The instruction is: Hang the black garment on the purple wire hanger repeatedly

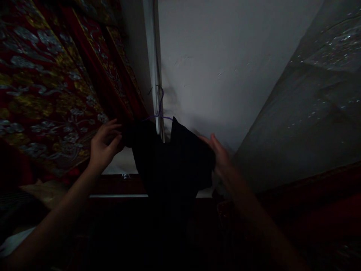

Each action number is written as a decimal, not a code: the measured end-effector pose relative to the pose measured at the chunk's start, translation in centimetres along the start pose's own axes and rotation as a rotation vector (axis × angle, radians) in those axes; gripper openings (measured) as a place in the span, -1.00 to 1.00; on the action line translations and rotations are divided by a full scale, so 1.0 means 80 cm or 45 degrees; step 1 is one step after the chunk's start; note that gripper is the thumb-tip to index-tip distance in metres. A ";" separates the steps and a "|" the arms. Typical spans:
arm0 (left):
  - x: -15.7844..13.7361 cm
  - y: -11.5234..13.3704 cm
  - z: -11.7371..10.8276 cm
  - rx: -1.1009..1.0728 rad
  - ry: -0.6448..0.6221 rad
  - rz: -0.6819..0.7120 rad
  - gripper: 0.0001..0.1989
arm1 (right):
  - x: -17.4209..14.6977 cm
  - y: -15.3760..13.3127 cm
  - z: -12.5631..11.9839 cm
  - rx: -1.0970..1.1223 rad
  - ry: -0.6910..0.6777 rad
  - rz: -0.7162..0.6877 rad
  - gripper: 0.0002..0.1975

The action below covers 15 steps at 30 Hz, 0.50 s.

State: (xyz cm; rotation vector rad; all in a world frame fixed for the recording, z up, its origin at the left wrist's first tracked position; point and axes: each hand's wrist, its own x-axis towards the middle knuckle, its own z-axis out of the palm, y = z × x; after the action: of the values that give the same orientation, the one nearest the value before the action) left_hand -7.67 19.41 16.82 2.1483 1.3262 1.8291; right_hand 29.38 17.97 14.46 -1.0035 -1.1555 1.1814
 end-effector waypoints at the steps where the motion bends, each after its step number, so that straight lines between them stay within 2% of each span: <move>1: -0.007 -0.005 0.002 -0.045 0.018 -0.058 -0.73 | -0.005 -0.008 -0.003 -0.070 -0.046 -0.015 -0.44; 5: -0.032 -0.012 0.026 -0.233 0.043 -0.222 -0.74 | -0.024 -0.039 0.010 -0.503 -0.106 -0.267 -0.69; 7: -0.041 -0.003 0.039 -0.293 0.023 -0.227 -0.73 | -0.030 -0.050 0.025 -0.470 -0.078 -0.298 -0.75; 9: -0.049 0.014 0.045 -0.302 -0.007 -0.186 -0.73 | -0.035 -0.059 0.037 -0.321 -0.006 -0.247 -0.75; 12: -0.055 0.046 0.039 -0.279 -0.046 -0.123 -0.74 | -0.053 -0.066 0.041 -0.201 0.136 -0.181 -0.75; 15: -0.054 0.081 0.024 -0.323 -0.038 -0.162 -0.78 | -0.092 -0.059 0.039 -0.225 0.268 -0.259 -0.79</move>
State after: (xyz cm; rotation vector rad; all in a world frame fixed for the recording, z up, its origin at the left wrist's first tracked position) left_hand -2.15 13.58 16.10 1.9105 1.1267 1.7988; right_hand 26.93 10.04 18.65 -1.0880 -1.1766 0.8035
